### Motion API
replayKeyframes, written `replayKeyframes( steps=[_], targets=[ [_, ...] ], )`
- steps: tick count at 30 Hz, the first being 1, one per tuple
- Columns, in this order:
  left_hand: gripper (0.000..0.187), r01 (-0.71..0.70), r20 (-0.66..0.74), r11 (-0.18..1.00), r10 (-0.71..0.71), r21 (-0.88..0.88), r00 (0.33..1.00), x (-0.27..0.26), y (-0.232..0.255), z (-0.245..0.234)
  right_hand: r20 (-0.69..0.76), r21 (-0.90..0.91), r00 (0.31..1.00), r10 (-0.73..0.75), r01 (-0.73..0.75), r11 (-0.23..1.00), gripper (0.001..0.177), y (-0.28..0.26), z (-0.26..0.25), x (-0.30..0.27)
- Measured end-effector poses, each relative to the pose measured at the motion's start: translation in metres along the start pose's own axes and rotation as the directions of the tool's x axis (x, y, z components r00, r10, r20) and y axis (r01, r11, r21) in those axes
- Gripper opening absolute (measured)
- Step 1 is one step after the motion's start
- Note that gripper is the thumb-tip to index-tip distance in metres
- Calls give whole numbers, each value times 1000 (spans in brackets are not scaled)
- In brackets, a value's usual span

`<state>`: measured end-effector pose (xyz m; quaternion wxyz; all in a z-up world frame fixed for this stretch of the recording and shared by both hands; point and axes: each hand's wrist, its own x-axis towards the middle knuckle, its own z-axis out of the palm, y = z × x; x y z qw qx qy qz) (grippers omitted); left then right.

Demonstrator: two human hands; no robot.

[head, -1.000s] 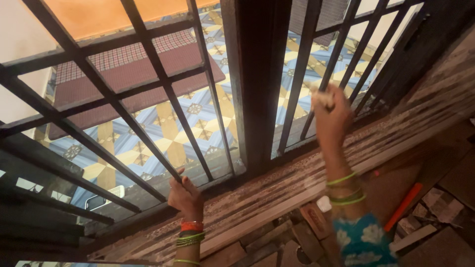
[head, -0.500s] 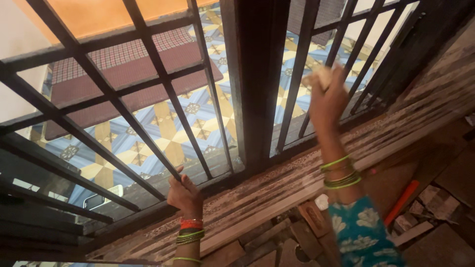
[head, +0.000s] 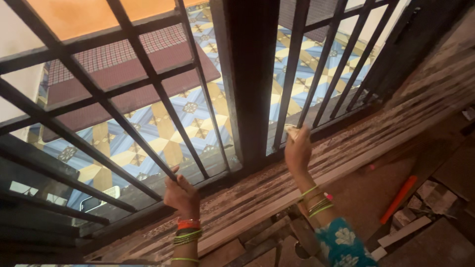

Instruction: The person wipes the metal bars and glass panes of a window using a cloth by hand.

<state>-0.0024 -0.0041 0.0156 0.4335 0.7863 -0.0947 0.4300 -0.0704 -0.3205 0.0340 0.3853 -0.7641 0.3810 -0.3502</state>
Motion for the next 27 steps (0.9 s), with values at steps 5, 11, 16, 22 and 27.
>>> replayKeyframes(
  steps=[5,11,16,22,27],
  targets=[
    [29,-3,12,1000,3,-3,1000,-1,0,0,-178,-298,736,-653,592,749,66,19,-15,-22],
    [32,-10,28,1000,11,-25,1000,0,-1,-1,-156,217,987,-39,73,973,47,35,-44,1],
    [34,-12,37,999,14,-46,999,1,-1,-2,-328,-68,895,-304,298,952,37,59,-35,52],
    [35,-26,11,999,26,-29,1000,0,-2,1,-180,-348,936,-302,226,910,31,31,-37,101],
    [36,-44,4,999,44,-5,999,-2,-7,3,-82,28,994,-71,74,997,27,-83,-105,117]
  ],
)
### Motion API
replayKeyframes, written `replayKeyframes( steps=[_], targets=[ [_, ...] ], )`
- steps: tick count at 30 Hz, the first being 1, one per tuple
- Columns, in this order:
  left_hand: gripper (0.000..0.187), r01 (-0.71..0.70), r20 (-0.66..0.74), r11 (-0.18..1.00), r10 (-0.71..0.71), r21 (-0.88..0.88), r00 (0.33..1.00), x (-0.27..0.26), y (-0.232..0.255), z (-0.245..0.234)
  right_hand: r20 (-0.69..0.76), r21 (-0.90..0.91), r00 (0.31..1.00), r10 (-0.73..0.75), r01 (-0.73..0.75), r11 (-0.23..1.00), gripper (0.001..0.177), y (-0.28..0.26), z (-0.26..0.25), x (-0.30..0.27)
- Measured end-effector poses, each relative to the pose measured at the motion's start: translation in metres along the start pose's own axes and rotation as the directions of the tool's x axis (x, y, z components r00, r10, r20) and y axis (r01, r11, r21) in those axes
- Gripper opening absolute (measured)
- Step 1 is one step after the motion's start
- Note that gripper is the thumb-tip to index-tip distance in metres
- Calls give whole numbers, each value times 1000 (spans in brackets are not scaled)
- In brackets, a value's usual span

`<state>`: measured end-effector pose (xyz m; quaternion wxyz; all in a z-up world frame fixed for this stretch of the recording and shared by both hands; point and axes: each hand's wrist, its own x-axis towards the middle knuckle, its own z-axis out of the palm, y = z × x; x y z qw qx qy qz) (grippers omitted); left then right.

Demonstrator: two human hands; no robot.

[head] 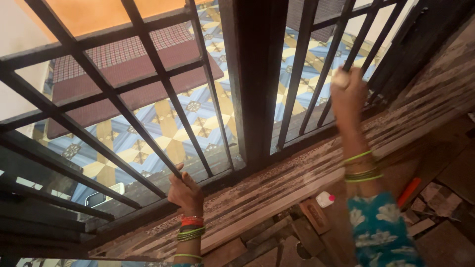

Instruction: The person wipes the metal bars and glass panes of a window using a cloth by hand.

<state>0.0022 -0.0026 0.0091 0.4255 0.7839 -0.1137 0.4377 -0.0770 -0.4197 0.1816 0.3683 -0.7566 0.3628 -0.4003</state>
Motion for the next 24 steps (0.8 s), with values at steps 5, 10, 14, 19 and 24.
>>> replayKeyframes(
  steps=[5,10,14,19,24],
  targets=[
    [35,37,5,999,-37,-14,999,-1,0,1,-174,299,859,-482,513,805,45,-69,-40,11],
    [34,62,38,997,-60,-38,997,0,4,-2,-187,350,840,-510,542,764,41,-46,-20,9],
    [32,46,40,998,-44,-44,998,1,5,-5,-176,279,948,-264,305,910,30,19,21,-10],
    [30,17,17,999,-17,-34,1000,4,6,-3,-165,6,948,-274,278,960,30,91,48,-48],
    [30,-15,7,1000,15,4,1000,4,8,-5,-144,-87,949,-280,270,959,44,124,58,-87]
  ],
)
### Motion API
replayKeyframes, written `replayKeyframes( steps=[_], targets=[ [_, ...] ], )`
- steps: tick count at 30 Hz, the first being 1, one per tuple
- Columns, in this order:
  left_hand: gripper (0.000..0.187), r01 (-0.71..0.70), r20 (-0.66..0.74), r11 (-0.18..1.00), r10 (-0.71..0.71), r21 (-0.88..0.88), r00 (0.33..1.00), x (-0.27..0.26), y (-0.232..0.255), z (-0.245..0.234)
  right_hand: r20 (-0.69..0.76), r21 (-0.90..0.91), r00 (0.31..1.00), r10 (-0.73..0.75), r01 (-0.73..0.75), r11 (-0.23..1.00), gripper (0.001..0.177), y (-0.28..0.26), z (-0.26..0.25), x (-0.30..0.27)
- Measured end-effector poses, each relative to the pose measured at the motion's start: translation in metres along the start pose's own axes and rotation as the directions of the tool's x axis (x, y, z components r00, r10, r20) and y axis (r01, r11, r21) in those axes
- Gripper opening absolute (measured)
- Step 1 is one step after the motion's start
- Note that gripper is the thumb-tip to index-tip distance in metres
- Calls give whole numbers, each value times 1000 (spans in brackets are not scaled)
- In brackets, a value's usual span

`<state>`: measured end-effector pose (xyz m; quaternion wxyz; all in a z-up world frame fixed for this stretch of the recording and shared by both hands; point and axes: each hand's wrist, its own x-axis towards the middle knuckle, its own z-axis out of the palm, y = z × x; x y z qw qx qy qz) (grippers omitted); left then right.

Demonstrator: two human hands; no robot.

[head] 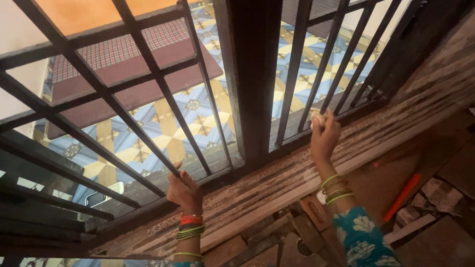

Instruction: The person wipes the metal bars and glass panes of a window using a cloth by hand.

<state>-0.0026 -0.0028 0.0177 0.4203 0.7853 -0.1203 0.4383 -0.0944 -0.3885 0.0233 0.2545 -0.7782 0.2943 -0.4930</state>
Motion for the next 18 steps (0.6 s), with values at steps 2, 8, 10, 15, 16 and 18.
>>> replayKeyframes(
  steps=[2,8,10,15,16,18],
  targets=[
    [31,41,7,998,-41,-37,999,-1,1,0,-70,83,993,-96,102,991,38,8,-3,-13],
    [34,63,36,998,-63,1,997,-2,-6,0,-170,144,975,144,-120,982,21,56,-11,-2],
    [35,56,22,998,-56,10,998,-4,-9,3,-247,158,961,125,-87,984,22,67,-12,11],
    [38,131,15,989,-133,72,991,-8,-14,10,-196,353,981,-11,81,932,26,56,-13,48],
    [37,119,15,991,-120,69,993,-10,-14,10,-195,300,980,35,25,953,25,50,-14,56],
    [36,92,13,994,-93,63,996,-10,-13,6,-200,197,971,130,-90,976,23,33,-17,75]
  ],
)
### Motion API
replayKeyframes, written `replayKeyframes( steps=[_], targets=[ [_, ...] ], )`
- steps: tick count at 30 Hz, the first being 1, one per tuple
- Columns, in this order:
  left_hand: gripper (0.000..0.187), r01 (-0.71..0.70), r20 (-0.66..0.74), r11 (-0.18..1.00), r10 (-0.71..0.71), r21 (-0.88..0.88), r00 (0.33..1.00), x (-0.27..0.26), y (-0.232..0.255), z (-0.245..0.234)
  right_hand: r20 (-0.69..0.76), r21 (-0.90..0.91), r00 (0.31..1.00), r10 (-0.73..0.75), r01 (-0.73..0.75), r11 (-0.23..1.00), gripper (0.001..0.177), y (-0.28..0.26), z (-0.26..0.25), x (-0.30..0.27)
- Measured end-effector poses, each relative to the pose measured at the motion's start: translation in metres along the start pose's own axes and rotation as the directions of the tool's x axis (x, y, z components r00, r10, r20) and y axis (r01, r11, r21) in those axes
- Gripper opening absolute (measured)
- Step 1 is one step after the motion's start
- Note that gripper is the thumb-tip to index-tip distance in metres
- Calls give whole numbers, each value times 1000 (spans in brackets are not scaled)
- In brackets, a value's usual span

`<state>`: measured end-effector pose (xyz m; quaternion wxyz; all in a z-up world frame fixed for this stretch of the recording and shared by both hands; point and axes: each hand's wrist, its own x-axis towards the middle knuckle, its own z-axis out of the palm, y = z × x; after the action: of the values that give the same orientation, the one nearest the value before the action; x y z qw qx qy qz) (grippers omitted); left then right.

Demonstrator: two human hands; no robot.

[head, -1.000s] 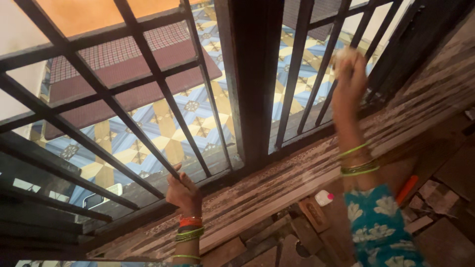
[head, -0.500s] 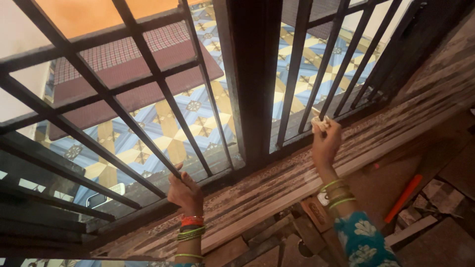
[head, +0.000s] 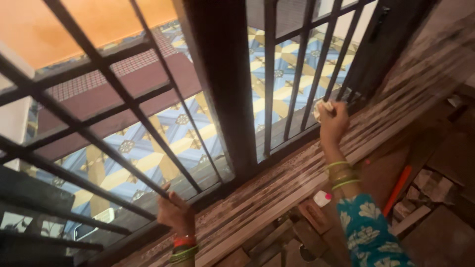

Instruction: The person wipes the metal bars and glass panes of a window using a cloth by hand.

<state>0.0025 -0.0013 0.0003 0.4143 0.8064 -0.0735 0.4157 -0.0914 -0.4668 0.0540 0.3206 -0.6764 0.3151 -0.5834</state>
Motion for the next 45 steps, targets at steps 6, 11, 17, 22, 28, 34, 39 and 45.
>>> replayKeyframes(
  steps=[6,11,17,22,28,34,39,45],
  targets=[
    [40,71,31,988,-68,-134,997,1,5,-1,-37,254,986,-163,167,953,25,-74,-6,58],
    [43,15,0,997,-15,-70,1000,2,2,0,-4,278,984,-176,171,945,15,-155,-22,110],
    [44,38,44,998,-36,-51,998,2,2,-5,34,272,982,-187,171,947,20,-156,-24,116],
    [44,21,35,999,-20,-34,999,4,2,-3,81,301,994,-79,51,952,23,-75,-5,67],
    [44,34,51,999,-33,-34,998,3,1,-3,31,38,998,52,-53,998,34,3,0,-11],
    [42,28,39,997,-25,-78,999,4,7,-6,104,-12,986,-128,130,991,26,26,-6,-53],
    [39,52,51,997,-49,-50,998,6,8,-5,-35,41,991,131,-130,991,20,54,-13,-38],
    [36,55,62,997,-52,-50,997,4,5,-6,-144,30,982,-123,129,991,29,73,-10,6]
  ],
)
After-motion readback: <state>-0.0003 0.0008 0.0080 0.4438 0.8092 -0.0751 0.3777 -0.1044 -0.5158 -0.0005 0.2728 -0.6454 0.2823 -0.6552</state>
